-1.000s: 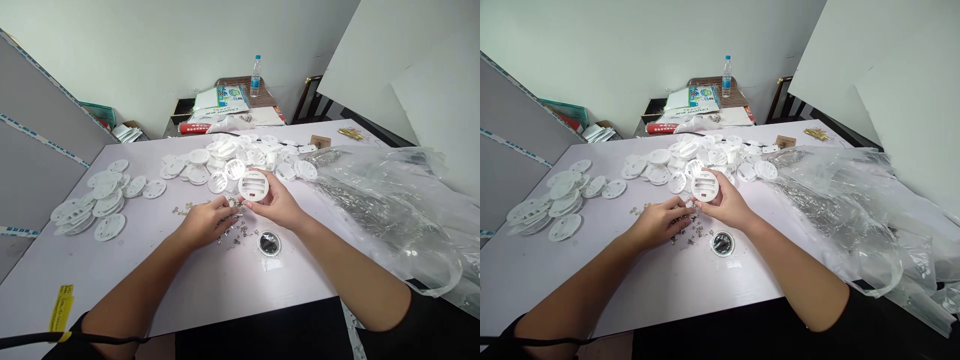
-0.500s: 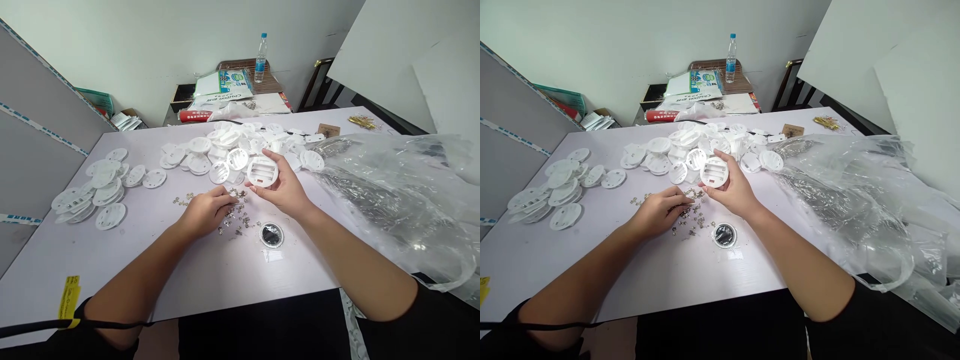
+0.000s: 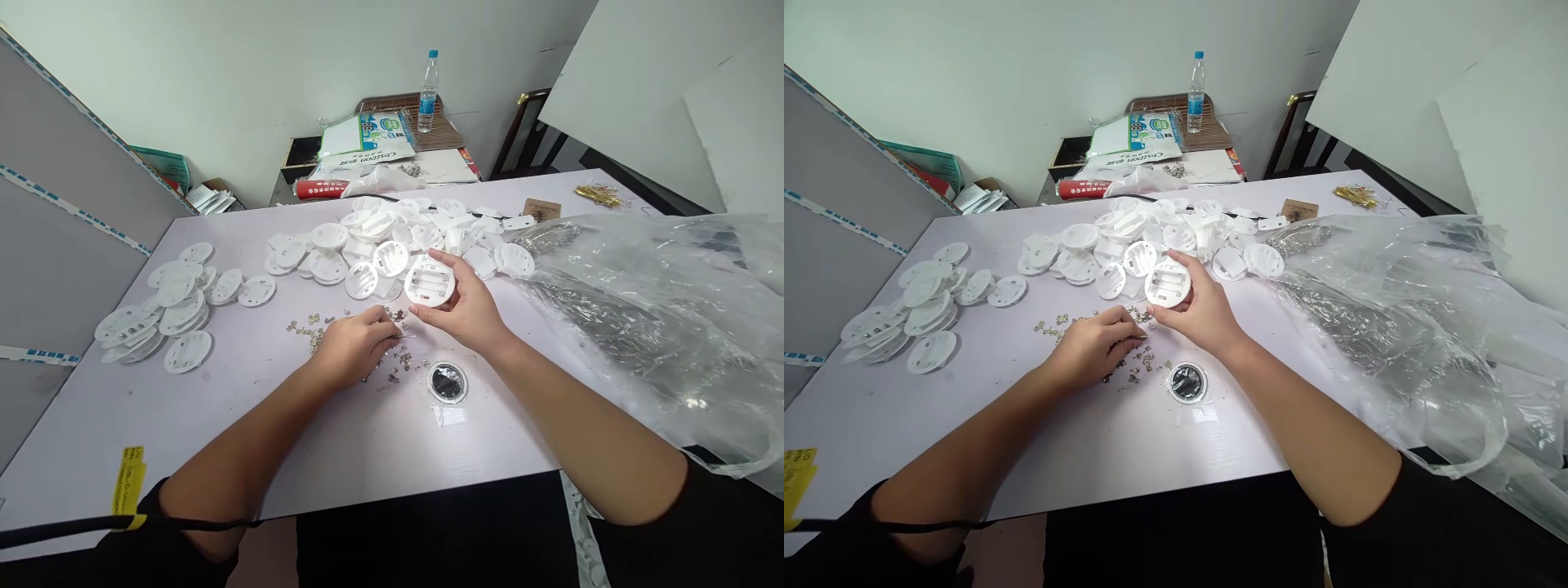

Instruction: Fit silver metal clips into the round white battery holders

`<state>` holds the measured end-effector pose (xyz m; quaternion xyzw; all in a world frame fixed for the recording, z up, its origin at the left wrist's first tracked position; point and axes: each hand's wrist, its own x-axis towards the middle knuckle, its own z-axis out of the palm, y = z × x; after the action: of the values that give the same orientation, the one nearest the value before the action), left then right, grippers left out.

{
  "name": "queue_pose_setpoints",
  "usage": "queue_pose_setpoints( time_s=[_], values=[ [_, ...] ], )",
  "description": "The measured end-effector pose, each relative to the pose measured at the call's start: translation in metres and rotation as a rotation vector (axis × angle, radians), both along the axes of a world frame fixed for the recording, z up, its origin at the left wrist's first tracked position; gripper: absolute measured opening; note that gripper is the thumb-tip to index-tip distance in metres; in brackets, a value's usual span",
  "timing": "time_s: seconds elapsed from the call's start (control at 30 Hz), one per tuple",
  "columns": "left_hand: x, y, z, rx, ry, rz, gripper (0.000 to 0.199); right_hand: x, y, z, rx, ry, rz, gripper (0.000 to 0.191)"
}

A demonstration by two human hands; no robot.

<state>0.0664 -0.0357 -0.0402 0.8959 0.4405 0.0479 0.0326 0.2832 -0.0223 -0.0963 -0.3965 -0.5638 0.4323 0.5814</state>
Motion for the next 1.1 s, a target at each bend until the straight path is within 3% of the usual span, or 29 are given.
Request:
queue_pose_setpoints(
  time_s=[0.3,0.57,0.87,0.93,1.1],
  values=[
    [0.0,0.001,0.002,0.051,-0.016,0.084,0.025,0.003,0.003,0.0,0.032,-0.075,-0.086,0.084],
    [0.016,0.001,0.003,0.05,0.115,0.112,0.02,0.003,0.001,0.003,0.069,-0.113,-0.106,0.082],
    [0.006,0.004,-0.006,0.241,0.252,-0.144,0.029,0.006,-0.003,0.01,0.104,-0.197,-0.132,0.082],
    [0.005,0.004,-0.005,0.257,0.15,-0.136,0.029,0.008,-0.003,0.01,0.095,-0.221,-0.149,0.083],
    [0.006,0.004,0.006,0.159,-0.437,0.073,0.013,0.006,-0.002,0.005,0.273,-0.355,-0.192,0.076]
  ],
)
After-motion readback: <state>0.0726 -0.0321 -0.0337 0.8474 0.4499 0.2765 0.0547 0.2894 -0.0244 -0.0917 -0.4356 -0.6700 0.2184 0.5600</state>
